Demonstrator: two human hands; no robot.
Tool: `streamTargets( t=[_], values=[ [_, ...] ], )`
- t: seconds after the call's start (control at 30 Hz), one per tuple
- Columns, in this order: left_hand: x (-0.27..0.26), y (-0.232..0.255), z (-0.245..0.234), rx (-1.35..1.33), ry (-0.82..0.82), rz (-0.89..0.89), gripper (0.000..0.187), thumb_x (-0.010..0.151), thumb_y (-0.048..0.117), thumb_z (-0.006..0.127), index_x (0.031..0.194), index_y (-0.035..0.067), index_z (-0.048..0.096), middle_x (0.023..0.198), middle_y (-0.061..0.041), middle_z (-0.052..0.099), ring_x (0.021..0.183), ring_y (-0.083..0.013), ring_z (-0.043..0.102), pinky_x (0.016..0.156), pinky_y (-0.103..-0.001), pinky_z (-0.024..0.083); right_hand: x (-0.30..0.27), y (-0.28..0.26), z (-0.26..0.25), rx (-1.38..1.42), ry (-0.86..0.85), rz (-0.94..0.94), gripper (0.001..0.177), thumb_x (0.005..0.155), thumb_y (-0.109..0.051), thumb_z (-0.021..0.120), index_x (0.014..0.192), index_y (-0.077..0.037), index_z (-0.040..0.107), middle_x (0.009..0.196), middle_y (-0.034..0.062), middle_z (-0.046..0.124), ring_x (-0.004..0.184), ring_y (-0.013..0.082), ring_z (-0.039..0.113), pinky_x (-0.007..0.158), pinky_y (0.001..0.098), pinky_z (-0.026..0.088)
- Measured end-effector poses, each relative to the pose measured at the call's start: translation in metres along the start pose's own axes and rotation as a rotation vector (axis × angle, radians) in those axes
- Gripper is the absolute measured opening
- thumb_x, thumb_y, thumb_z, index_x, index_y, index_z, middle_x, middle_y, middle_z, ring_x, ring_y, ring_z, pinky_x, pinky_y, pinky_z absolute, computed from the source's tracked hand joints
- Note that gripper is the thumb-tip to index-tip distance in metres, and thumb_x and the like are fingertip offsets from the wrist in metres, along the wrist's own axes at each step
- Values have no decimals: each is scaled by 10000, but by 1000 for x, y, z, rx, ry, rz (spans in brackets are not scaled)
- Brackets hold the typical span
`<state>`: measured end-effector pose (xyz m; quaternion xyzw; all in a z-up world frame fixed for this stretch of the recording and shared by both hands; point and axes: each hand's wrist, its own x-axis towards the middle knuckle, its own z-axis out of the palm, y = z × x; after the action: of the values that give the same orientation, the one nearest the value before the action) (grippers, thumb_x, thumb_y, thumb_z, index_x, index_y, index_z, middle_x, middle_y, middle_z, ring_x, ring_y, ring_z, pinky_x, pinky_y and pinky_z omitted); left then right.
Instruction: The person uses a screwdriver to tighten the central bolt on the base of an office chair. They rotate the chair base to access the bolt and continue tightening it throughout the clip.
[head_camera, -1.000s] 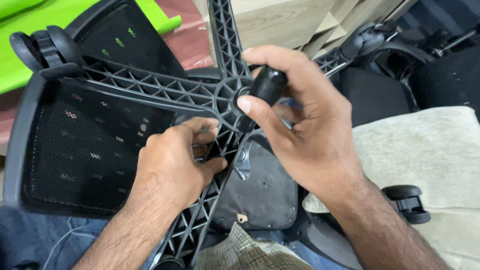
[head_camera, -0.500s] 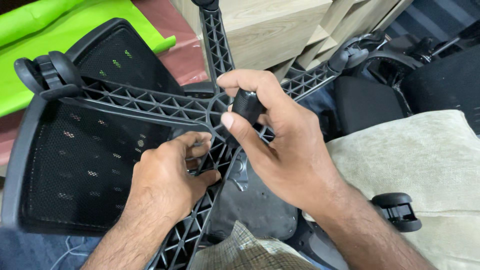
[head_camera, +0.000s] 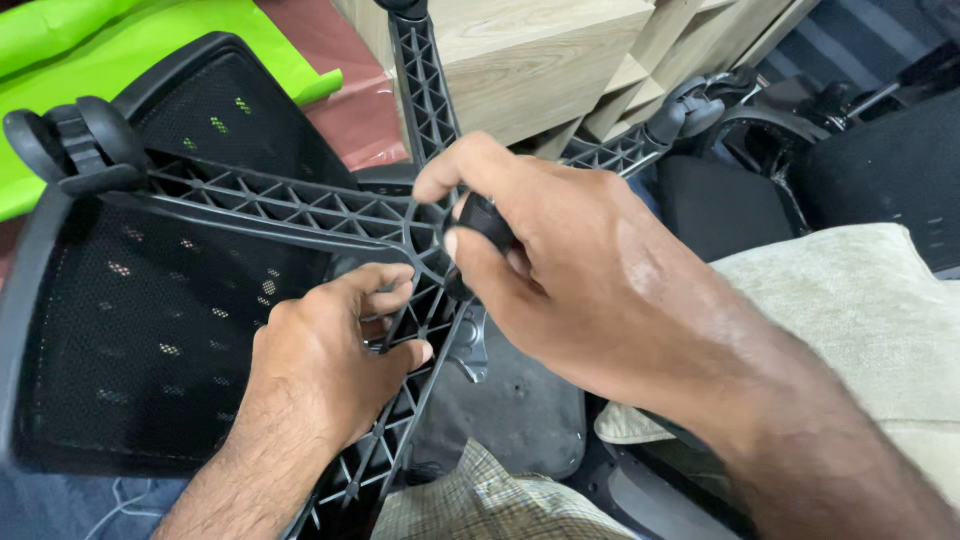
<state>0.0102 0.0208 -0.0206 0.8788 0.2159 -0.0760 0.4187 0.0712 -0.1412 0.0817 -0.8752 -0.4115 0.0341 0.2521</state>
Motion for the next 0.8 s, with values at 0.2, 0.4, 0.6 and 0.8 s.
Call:
streamTargets(
  t=[0.2, 0.4, 0.6, 0.8],
  values=[
    [-7, -6, 7, 120, 41, 53, 701, 758, 289, 868, 1411, 302, 612, 1116, -21, 788, 1025, -243, 746, 900, -366, 584, 7, -17, -3, -18, -51, -83, 223, 969, -216, 706, 1125, -74, 631, 793, 31, 693, 703, 101, 663, 528, 309, 536],
    [-13, 4, 4, 261, 20, 97, 522, 859, 294, 783, 1360, 377, 664, 1060, -93, 770, 975, -325, 730, 877, -434, 580, 11, -23, 2, -56, -62, 260, 166, 1015, -227, 609, 1051, -131, 739, 791, 80, 713, 667, 173, 693, 571, 364, 564],
    [-15, 15, 3, 344, -92, 16, 505, 896, 295, 749, 1384, 274, 622, 1026, -145, 752, 983, -323, 732, 870, -424, 597, -2, -17, 14, 73, 97, -251, 318, 889, -67, 602, 1198, -65, 677, 1092, 143, 707, 927, 219, 729, 750, 348, 577],
    [-11, 9, 3, 286, 41, 250, 512, 739, 181, 797, 1239, 261, 721, 1063, -133, 744, 948, -339, 713, 847, -438, 567, -6, -6, 15, -79, 188, -190, 245, 987, -125, 666, 1226, -80, 690, 1010, 119, 710, 963, 289, 680, 824, 405, 532]
  ],
)
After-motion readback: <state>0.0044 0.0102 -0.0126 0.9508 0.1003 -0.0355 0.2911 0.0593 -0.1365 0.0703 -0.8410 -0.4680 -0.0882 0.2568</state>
